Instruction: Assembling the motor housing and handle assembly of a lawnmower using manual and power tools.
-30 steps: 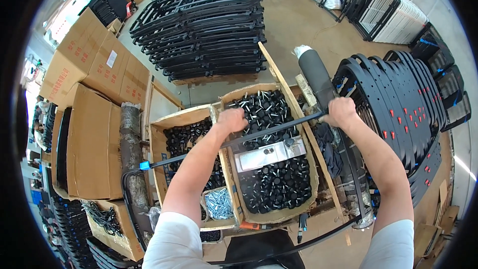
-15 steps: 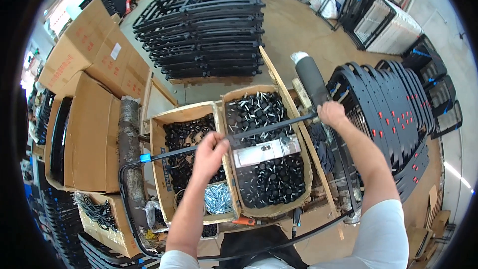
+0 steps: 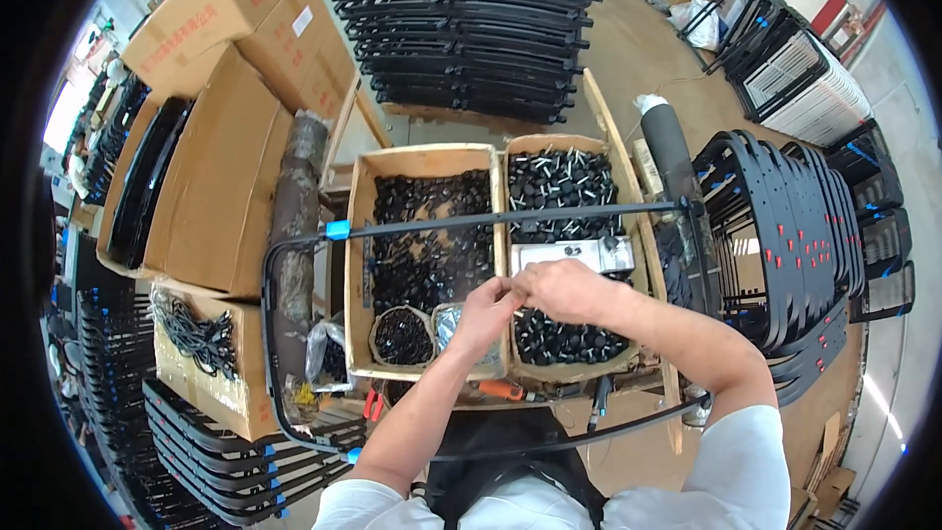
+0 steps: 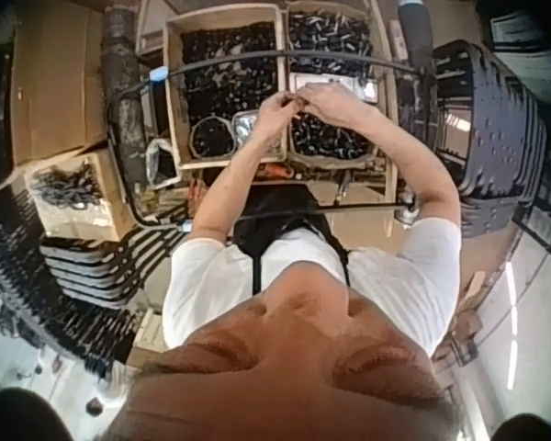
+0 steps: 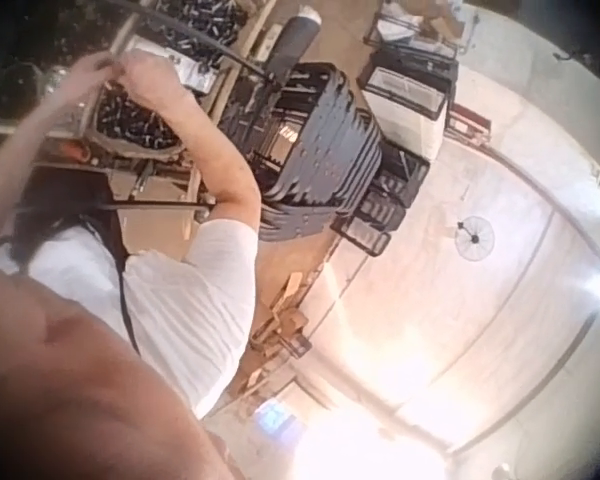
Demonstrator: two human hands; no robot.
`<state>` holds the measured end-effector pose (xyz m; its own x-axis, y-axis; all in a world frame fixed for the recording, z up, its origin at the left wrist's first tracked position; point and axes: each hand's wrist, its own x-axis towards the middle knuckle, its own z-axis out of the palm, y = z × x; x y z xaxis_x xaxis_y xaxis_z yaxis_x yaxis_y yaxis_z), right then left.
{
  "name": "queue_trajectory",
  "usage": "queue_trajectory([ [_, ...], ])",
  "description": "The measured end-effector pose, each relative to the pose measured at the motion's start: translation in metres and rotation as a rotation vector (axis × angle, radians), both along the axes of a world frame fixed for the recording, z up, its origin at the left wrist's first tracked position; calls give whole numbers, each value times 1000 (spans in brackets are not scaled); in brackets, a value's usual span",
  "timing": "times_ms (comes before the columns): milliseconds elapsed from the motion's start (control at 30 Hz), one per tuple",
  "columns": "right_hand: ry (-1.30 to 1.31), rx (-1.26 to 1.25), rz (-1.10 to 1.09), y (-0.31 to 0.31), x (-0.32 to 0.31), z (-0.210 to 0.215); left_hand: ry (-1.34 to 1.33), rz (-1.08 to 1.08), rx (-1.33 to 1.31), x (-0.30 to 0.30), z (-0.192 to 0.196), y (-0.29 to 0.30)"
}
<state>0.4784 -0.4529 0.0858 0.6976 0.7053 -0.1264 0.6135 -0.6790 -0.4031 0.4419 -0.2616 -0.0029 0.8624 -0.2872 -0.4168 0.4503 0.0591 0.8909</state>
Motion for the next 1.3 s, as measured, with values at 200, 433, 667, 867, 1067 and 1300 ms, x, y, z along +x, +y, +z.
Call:
queue_trajectory([
  [200,-145,205,-350,14,63,-25,-159,-60,61,-39,-8,65],
  [433,-162,-47,-349,45,93,-43,-9,-99,56,-110,15,147],
  [667,-228,-296,-385,70,109,-38,-72,-194,76,-153,13,192],
  [867,-258,-330,-503,75,117,-48,-65,-168,124,-189,2,198],
  [1067,-122,-292,-526,69,107,-51,-149,-116,235,-229,2,183],
  [1300,-184,-501,-538,85,119,-40,-142,-242,344,-256,18,127],
])
